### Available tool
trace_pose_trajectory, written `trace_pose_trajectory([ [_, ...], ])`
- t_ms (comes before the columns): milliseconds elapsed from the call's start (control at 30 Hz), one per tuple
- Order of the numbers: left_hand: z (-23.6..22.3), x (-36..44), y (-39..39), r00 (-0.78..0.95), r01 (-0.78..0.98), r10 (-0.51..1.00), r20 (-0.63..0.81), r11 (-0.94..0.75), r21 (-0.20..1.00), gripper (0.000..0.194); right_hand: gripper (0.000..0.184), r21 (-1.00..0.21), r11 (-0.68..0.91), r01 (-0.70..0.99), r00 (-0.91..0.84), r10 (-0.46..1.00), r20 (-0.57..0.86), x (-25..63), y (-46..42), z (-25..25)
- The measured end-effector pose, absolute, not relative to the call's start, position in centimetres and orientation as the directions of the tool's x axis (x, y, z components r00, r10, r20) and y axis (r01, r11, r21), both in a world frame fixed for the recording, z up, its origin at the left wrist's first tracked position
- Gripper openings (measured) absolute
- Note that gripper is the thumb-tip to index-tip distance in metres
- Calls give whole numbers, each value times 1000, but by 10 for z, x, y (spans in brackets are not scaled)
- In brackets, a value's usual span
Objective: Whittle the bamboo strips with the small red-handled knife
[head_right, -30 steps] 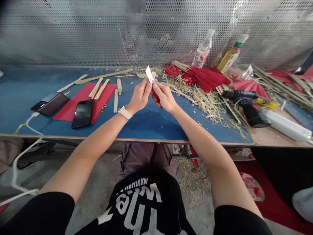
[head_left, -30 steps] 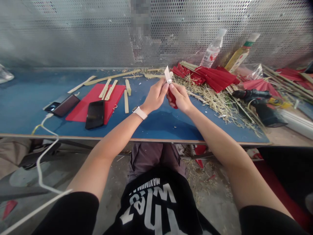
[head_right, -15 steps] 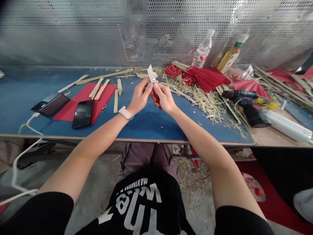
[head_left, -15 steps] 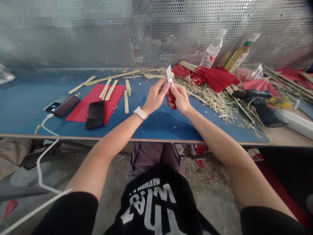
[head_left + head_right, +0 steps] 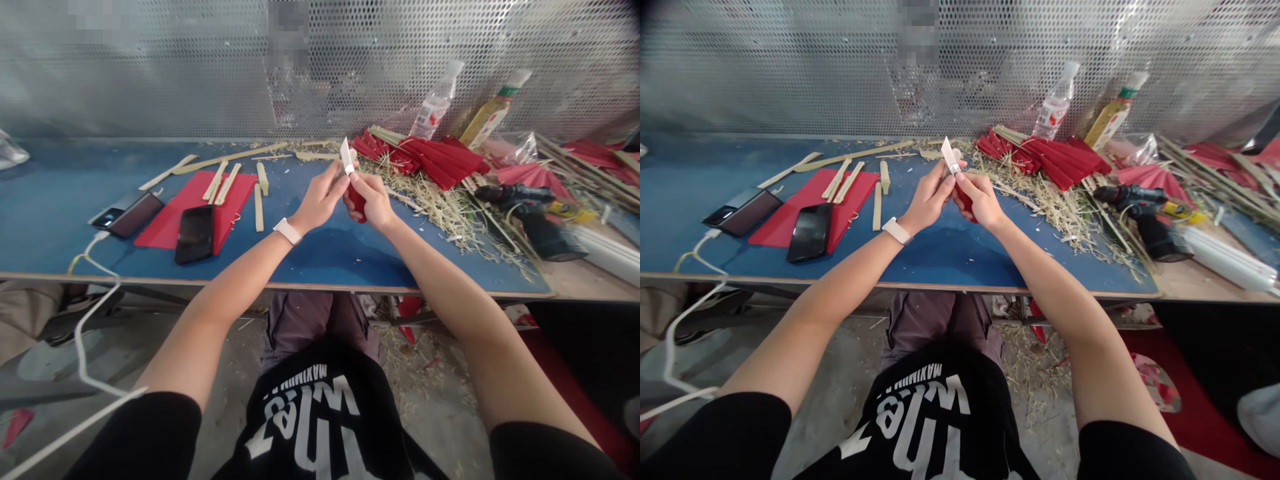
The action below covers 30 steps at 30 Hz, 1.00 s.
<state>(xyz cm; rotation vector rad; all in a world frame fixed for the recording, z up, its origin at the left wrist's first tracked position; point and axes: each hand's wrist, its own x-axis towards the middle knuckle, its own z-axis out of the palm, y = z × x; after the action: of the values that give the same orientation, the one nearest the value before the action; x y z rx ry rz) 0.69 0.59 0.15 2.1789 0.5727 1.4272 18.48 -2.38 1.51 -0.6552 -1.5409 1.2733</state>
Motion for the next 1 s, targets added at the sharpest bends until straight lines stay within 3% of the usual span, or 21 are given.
trace_pose_trajectory([
  [433,4,12,3,305,7,603,737,-775,632,57,76,-942,270,-198,-323,890,323,178,-27,16],
  [767,7,12,2,272,63,620,736,-775,629,65,79,-919,332,-212,-270,884,382,173,-26,10],
  [1000,5,17,0,180,118,594,784,-804,582,57,76,-919,309,-243,-216,907,362,163,-28,6],
])
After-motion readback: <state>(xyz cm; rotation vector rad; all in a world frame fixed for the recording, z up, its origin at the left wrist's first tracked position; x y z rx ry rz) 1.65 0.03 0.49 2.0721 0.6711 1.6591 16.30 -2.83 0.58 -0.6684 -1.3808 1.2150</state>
